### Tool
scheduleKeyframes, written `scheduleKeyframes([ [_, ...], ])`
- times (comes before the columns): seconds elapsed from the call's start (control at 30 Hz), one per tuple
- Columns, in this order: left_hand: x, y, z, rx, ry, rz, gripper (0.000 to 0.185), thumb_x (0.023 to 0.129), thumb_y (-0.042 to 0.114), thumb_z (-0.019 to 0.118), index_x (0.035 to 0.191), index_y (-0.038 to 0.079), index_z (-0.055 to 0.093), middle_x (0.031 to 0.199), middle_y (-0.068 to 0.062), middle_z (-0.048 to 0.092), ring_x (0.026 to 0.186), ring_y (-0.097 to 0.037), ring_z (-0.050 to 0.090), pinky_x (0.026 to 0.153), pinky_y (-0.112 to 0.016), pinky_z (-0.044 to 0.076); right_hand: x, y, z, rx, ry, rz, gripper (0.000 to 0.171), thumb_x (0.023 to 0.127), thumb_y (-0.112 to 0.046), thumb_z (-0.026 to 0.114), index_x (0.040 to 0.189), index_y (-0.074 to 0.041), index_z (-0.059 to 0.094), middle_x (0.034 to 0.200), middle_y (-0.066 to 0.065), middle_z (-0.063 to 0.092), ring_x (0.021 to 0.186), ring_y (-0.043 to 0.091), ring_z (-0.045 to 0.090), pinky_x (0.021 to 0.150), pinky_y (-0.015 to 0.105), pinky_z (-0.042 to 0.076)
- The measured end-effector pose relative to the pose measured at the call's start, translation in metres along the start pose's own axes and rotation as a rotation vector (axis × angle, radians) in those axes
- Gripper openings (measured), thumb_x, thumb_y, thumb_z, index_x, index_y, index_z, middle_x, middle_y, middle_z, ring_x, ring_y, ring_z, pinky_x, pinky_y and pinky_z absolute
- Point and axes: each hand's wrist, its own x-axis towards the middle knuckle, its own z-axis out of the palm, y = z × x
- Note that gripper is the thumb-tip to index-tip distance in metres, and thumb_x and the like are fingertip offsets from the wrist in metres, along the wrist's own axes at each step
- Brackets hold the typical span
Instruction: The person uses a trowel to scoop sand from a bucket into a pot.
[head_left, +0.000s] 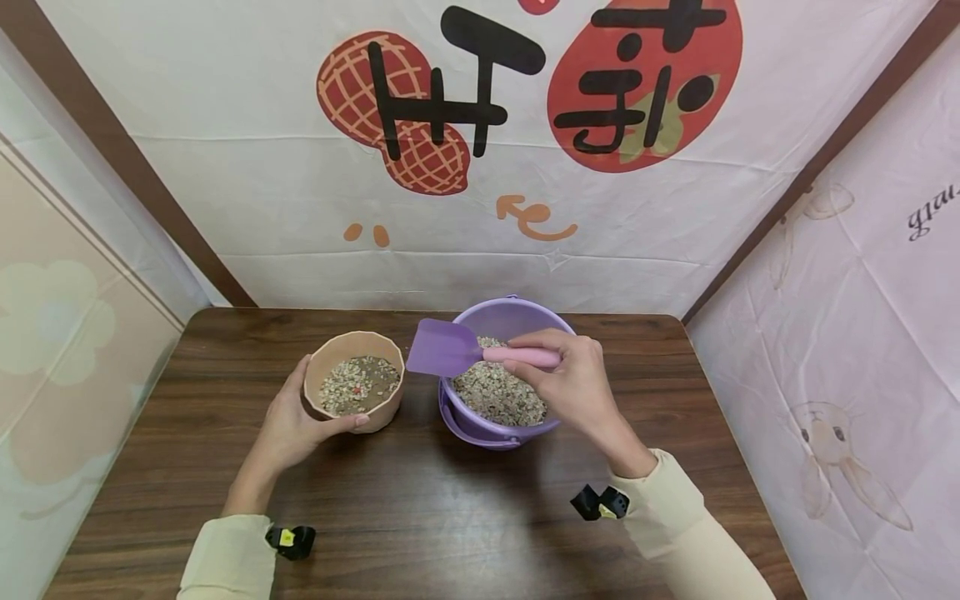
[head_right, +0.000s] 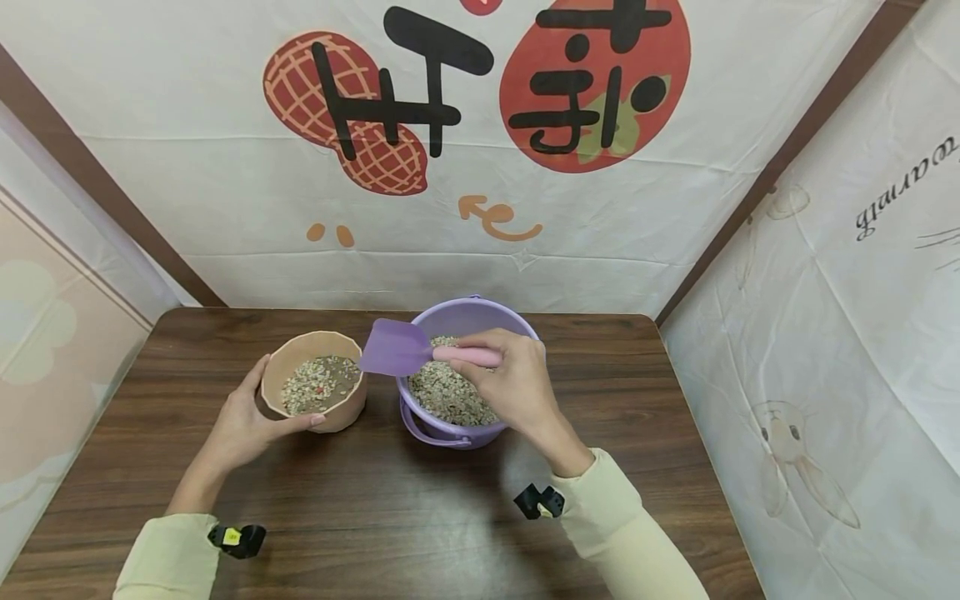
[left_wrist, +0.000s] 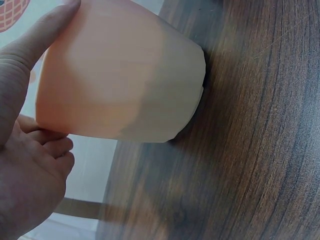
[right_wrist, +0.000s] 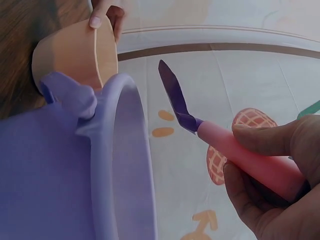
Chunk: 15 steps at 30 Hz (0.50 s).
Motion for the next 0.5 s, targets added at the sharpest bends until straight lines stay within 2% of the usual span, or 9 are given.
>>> scheduleKeyframes([
  [0.27,0.000,0.000,0.000,0.003,-0.003,-0.001,0.137,0.069,0.047,0.094,0.162,0.001,0.005,0.158,-0.033,0.025,0.142,-0.052,0.030,0.108,-0.071,0.031,-0.005,0.006,-0.012,0.042,0.012,0.061,0.024,0.076,-0.009,0.091,0.098,-0.006,0.081,0.091,0.000,0.078,0.091,0.016,0.074,0.077,0.029,0.056],
  [0.5,0.000,0.001,0.000,0.002,-0.011,-0.007,0.138,0.069,0.048,0.093,0.163,0.002,0.003,0.159,-0.032,0.025,0.142,-0.052,0.030,0.108,-0.071,0.030,-0.008,0.012,-0.022,0.003,0.047,0.075,0.026,0.075,-0.010,0.092,0.098,-0.007,0.082,0.092,0.001,0.078,0.090,0.019,0.075,0.077,0.025,0.054],
])
